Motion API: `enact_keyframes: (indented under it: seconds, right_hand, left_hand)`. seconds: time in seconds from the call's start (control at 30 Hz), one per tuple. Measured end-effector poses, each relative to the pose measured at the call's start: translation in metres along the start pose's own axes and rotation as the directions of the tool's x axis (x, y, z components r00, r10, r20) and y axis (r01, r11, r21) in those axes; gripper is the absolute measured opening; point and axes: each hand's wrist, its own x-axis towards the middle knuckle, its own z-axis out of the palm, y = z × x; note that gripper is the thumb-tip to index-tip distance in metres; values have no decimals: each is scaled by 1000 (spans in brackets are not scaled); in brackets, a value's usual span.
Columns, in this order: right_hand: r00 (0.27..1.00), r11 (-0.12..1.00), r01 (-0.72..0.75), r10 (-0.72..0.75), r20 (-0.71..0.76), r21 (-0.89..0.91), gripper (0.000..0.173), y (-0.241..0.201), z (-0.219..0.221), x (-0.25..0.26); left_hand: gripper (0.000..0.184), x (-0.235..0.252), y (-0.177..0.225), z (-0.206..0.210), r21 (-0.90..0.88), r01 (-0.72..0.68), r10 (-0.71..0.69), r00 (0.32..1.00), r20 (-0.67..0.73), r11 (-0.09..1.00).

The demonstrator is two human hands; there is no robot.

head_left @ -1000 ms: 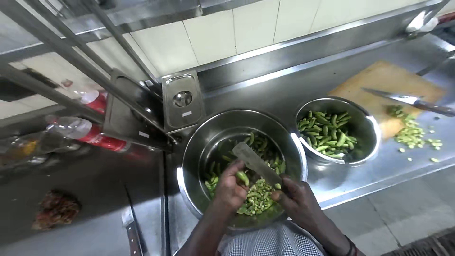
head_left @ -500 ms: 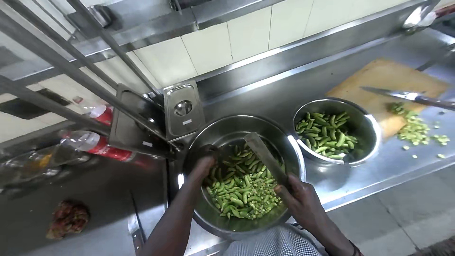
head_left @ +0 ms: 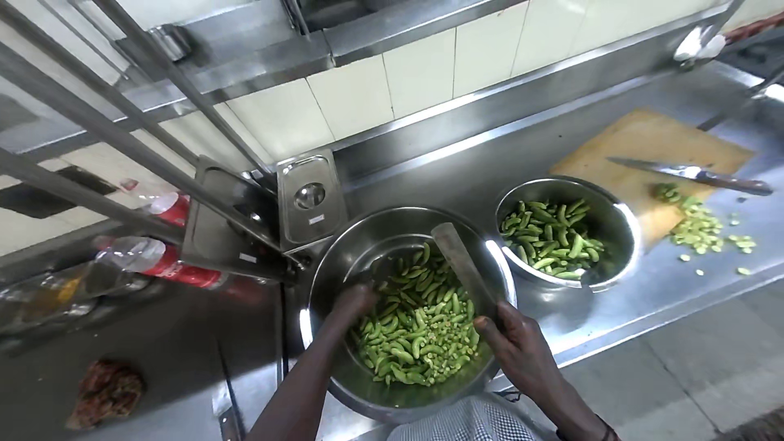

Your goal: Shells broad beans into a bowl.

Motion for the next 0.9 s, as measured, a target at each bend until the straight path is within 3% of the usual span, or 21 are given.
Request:
enact_keyframes:
  seconds: [0.13, 0.23, 0.47, 0.7, 0.83, 0.9]
  right_hand:
    - [996, 996, -67, 64, 59, 51, 41, -1, 1, 1]
    - [991, 996, -71, 64, 118, 60, 37, -3, 5, 2]
    - [981, 999, -33, 28, 192, 19, 38, -17, 11, 3]
    - [980, 998, -40, 50, 194, -53, 42, -18, 13, 0]
    - [975, 999, -8, 17, 223, -39, 49, -16, 15, -5]
    - [978, 999, 15, -7, 211, -34, 52, -16, 16, -6]
  left_hand:
    - [26, -38, 21, -1, -302, -319, 302, 948, -103, 898]
    - [24, -66, 38, 7, -436, -433, 432, 895, -106, 789]
    - [14, -99, 55, 20, -421, -628, 601, 770, -216, 654]
    - [9, -103, 59, 24, -391, -672, 604, 739, -298, 629]
    - [11, -108, 62, 29, -364, -628, 490, 772, -405, 688]
    - [19, -102, 60, 33, -419, -616, 433, 778, -454, 667]
